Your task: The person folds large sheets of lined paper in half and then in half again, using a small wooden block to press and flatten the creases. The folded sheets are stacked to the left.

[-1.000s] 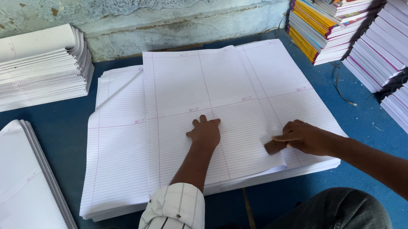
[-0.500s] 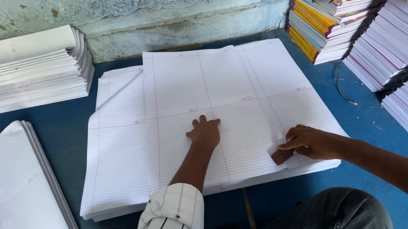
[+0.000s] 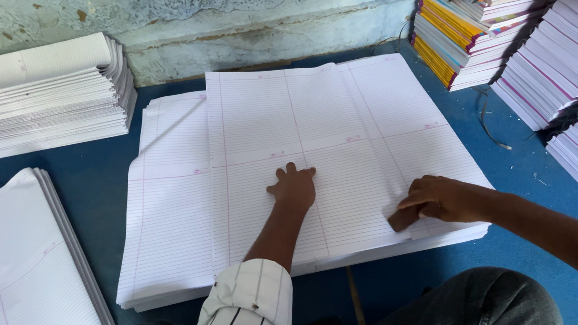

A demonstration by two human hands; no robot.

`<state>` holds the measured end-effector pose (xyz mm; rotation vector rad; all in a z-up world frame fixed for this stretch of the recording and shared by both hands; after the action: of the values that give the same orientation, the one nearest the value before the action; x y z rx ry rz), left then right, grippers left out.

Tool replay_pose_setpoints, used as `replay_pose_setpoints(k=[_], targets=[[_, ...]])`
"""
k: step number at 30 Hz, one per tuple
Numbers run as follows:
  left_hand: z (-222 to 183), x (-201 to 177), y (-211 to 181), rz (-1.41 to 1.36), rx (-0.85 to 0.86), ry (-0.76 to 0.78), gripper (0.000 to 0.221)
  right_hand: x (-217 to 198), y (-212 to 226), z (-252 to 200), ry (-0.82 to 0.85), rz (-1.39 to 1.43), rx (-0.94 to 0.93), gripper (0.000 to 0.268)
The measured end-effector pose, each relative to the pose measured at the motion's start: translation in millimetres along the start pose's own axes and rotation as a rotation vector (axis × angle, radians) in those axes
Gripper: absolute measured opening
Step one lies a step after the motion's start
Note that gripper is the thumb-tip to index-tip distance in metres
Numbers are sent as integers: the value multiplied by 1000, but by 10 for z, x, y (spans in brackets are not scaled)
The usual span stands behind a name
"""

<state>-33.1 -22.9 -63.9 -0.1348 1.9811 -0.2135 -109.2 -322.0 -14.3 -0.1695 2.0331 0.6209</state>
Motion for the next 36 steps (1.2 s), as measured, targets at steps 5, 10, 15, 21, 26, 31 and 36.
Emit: replay_pose_setpoints(k=[5,10,15,21,26,31,36], targets=[[10,23,2,-4,2,-13,50,17,-145,109,-150,26,-11,46],[7,22,10,-18,7,-33,49,-28,-208,276,-281,12,134,46],[13,16,1,-15,3,-17,48,-82,-190,443,-333,-36,403,48],[-12,2,4,9,13,-14,51,-128,-311,521,-402,-64,619,43],[-41,-20,21,26,25,-26,51,-131,-489,497,-452,-79,769,41],[-68,-15,38,28,36,-54,51,-94,-556,458,-483,-34,895,38],[-83,-23,29,15,45,-63,50,-88,-556,552,-537,-245,868,37]])
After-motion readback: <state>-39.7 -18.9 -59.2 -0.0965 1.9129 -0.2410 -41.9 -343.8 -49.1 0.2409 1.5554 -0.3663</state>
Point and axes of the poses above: each hand's wrist, its own z-axis towards the middle knuckle, its own x-axis out of the palm, y = z × x, the point moved 2 cm from there along z, towards the middle knuckle, and after that the axes turned 2 degrees about y, right-handed, at the moved point
